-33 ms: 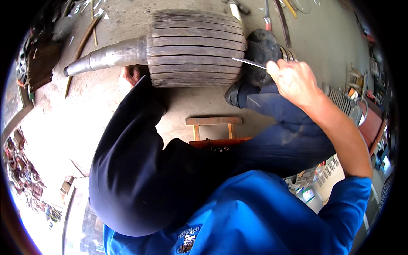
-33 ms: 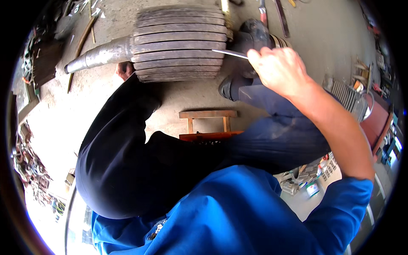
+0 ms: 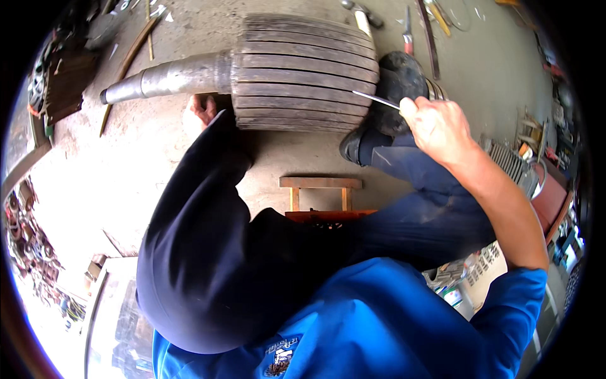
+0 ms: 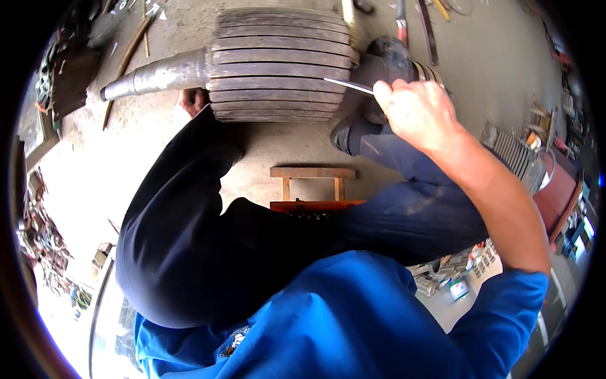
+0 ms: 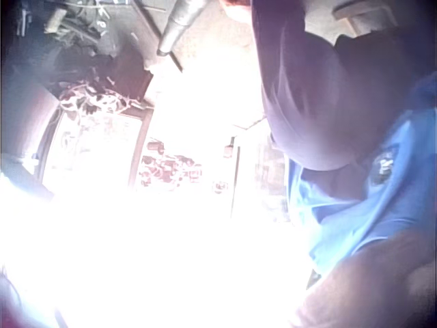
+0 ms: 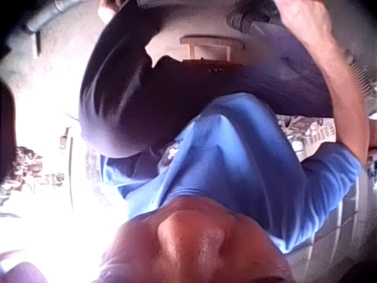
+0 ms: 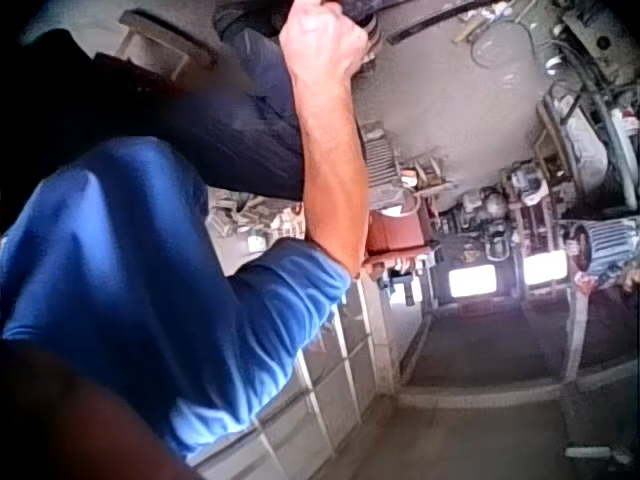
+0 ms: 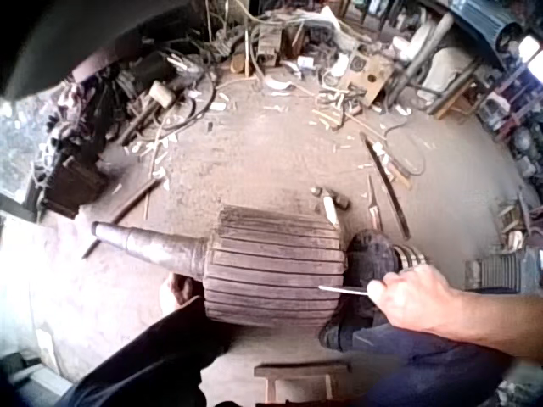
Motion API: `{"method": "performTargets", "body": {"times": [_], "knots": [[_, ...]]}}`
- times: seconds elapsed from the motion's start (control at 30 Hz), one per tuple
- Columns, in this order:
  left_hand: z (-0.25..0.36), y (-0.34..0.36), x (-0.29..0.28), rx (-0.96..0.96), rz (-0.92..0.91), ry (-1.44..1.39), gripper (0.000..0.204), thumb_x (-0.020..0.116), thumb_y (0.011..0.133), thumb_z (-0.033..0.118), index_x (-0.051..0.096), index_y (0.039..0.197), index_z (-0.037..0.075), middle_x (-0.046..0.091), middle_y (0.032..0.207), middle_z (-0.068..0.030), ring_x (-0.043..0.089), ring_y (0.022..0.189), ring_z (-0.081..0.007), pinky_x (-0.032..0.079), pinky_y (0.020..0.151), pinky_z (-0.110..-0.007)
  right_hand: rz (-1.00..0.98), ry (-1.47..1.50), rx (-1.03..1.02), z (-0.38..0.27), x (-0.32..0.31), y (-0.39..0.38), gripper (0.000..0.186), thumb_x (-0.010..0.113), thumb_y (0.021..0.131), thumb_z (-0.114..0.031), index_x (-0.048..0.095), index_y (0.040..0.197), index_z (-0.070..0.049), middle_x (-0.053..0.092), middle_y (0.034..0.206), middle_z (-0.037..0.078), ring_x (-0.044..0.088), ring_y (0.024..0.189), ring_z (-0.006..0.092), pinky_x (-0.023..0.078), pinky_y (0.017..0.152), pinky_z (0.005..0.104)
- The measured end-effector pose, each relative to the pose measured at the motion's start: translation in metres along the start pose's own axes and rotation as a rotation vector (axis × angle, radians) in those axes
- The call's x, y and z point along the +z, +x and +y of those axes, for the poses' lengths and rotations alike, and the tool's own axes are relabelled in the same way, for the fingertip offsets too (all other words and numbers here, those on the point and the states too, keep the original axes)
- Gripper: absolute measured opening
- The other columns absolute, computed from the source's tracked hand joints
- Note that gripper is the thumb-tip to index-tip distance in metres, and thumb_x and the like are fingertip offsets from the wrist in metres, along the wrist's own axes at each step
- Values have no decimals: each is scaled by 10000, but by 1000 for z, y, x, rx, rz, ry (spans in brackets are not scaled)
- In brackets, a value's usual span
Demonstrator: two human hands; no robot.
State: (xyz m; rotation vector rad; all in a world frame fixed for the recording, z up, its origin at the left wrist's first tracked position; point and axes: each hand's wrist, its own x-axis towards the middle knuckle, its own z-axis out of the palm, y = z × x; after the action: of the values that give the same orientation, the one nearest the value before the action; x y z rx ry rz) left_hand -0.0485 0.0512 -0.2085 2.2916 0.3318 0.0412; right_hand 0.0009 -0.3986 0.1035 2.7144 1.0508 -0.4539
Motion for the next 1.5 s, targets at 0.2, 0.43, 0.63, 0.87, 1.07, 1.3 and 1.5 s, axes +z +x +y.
{"method": "performTargets", "body": {"times": [0.2, 0.43, 0.63, 0.87, 1.07, 1.3, 1.5], "knots": [[-15, -5, -8, 35, 13, 36, 134, 627, 1027, 172, 660, 1085, 55, 614, 743, -88, 600, 671, -222, 486, 646, -354, -170, -98, 22, -19, -16, 34, 64, 608, 912, -128, 608, 932, -68, 706, 761, 139, 729, 633, 336, 582, 557, 450], [10, 1, -14, -16, 49, 61, 158, 667, 989, 179, 663, 1079, 50, 696, 895, -182, 685, 837, -373, 539, 743, -462, -27, 81, -18, -6, 8, 23, 102, 589, 954, -174, 627, 979, -83, 687, 748, 145, 722, 643, 373, 571, 548, 492], [9, -3, -3, -82, 14, 153, 165, 704, 962, 182, 665, 1057, 52, 735, 988, -192, 709, 929, -430, 562, 814, -494, 4, 35, -136, -95, -40, 129, 139, 549, 995, -148, 639, 970, -44, 730, 752, 136, 741, 660, 302, 603, 563, 417], [20, 1, -9, -29, 32, -1, 226, 712, 957, 235, 660, 1066, 43, 729, 1032, -203, 695, 969, -440, 560, 833, -505, -4, 23, -85, -26, 3, 53, 101, 558, 994, -127, 602, 910, -93, 673, 701, 126, 720, 600, 306, 550, 486, 443], [6, -3, 2, -71, 18, -10, 214, 694, 974, 235, 668, 1079, 51, 736, 1031, -204, 703, 971, -433, 563, 848, -493, -19, 8, -98, -81, -19, 118, 48, 590, 946, -112, 559, 944, -75, 646, 698, 135, 697, 607, 338, 540, 519, 460], [24, 4, -10, -110, -52, 136, 256, 678, 984, 295, 637, 1039, 49, 720, 1028, -210, 699, 955, -432, 564, 834, -500, 4, 38, -53, -35, 0, 55, 92, 582, 981, -157, 604, 919, -93, 642, 702, 131, 710, 636, 327, 543, 520, 462], [1, -6, -22, -95, 12, 65, 261, 665, 996, 296, 630, 1030, 40, 718, 1040, -203, 693, 971, -428, 561, 846, -491, 65, 23, -145, -74, -17, 110, 79, 578, 965, -131, 546, 908, -88, 641, 694, 130, 701, 601, 333, 555, 523, 452]]}}
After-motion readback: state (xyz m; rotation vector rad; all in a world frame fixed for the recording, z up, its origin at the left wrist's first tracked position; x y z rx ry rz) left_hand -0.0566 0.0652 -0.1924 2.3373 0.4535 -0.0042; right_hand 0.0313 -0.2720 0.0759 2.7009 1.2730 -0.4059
